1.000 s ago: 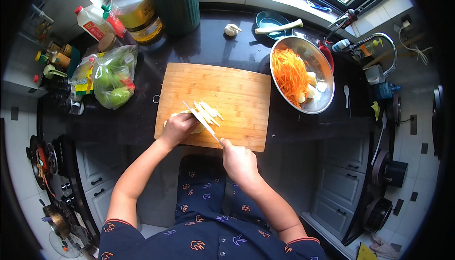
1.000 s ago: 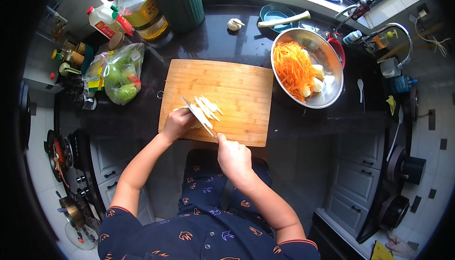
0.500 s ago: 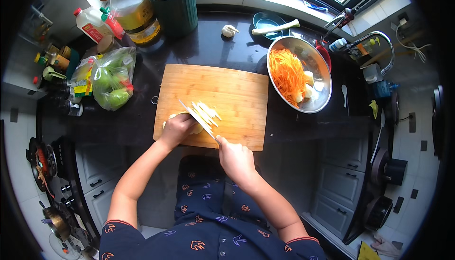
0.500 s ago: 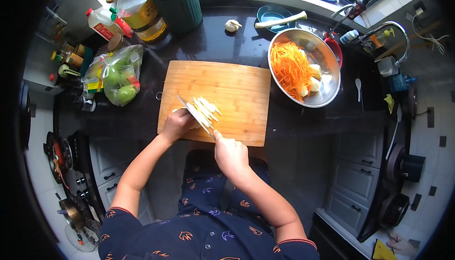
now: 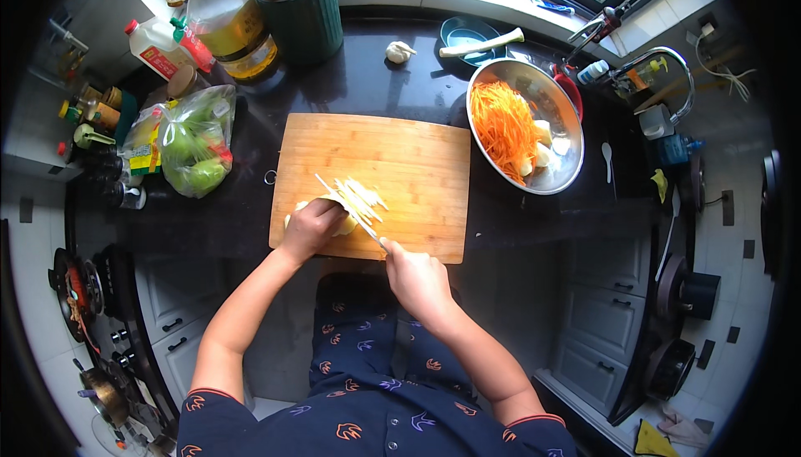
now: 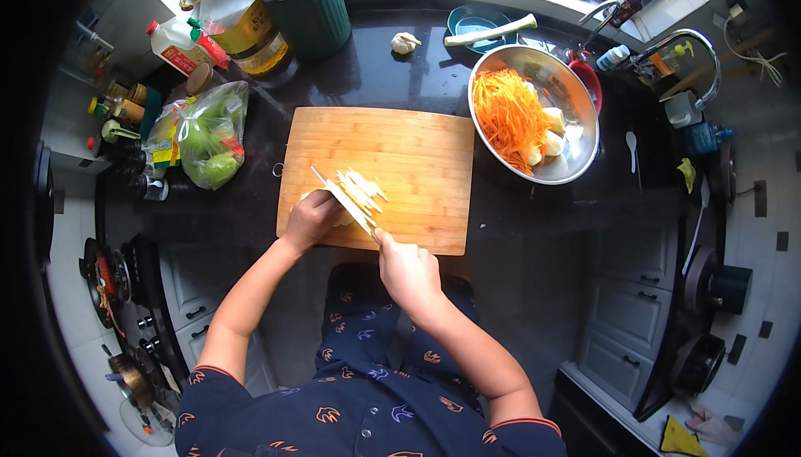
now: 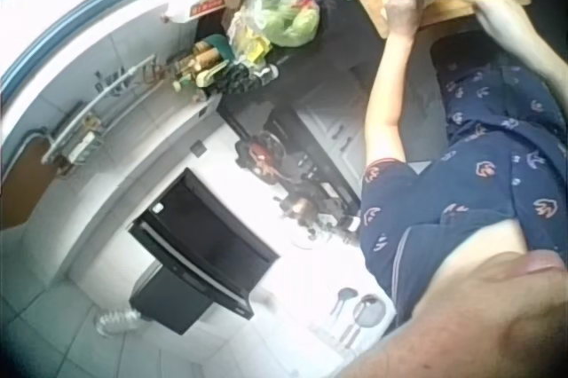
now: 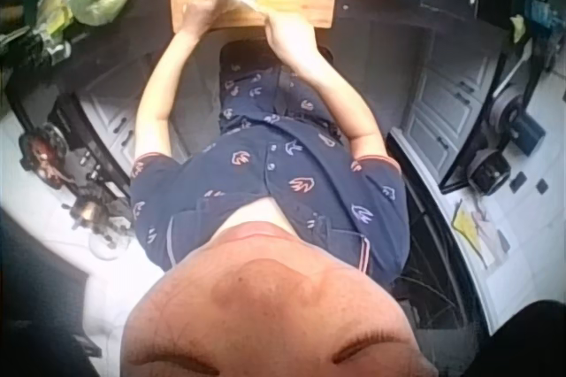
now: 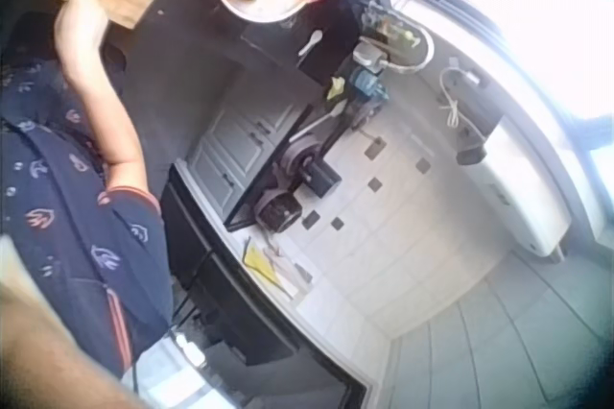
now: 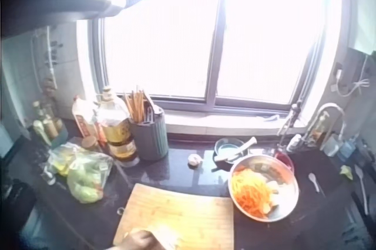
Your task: The person slices a white root vegetable into thin strips on a wooden cutting board using a knife. The person holds the vegetable with their left hand and cuts with their right hand, creating a pile of julienned pieces.
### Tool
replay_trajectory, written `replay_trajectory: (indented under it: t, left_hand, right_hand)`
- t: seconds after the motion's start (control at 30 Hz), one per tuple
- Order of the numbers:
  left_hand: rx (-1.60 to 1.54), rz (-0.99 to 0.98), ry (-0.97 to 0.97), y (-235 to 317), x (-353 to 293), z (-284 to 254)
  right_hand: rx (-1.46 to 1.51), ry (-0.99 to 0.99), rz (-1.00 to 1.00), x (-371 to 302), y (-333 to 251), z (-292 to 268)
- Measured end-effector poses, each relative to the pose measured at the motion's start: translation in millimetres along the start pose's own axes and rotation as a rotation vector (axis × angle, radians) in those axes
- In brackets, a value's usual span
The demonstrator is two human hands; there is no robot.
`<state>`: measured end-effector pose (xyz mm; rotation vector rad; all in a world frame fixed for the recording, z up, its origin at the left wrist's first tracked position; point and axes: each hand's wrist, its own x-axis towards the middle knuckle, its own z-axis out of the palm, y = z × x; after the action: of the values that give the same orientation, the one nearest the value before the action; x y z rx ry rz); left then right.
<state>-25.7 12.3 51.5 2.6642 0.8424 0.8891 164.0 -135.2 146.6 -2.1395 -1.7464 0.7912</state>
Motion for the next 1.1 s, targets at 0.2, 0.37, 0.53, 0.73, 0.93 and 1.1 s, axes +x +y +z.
replay_trajectory:
  t: [0.2,0.37,0.53,0.73,0.93,1.1]
  left_hand:
    - [-0.015,0.011,-0.062,-6.2,-1.9,2.0]
    - [0.006,0.001,-0.066,-4.8,-3.8,2.0]
    - [-0.15,-0.001,-0.138,-6.4,4.6,-8.5]
    - [-0.248,0.025,-0.208,-21.6,0.8,-11.2]
    - [-0.21,0.03,-0.194,-19.4,-0.1,-9.3]
    - [-0.195,0.038,-0.195,-21.6,0.3,-7.9]
  right_hand:
    - [-0.074,-0.033,0.048,2.9,-0.4,13.1]
    - [-0.052,0.0,0.022,21.7,1.5,35.1]
    - [0.005,0.058,-0.025,26.2,8.3,25.6]
    - [0.016,0.02,-0.028,5.3,1.7,2.6]
    - [-0.013,-0.007,0.008,-0.2,-0.1,6.9]
    - [-0.015,0.008,0.041,16.4,2.3,32.4]
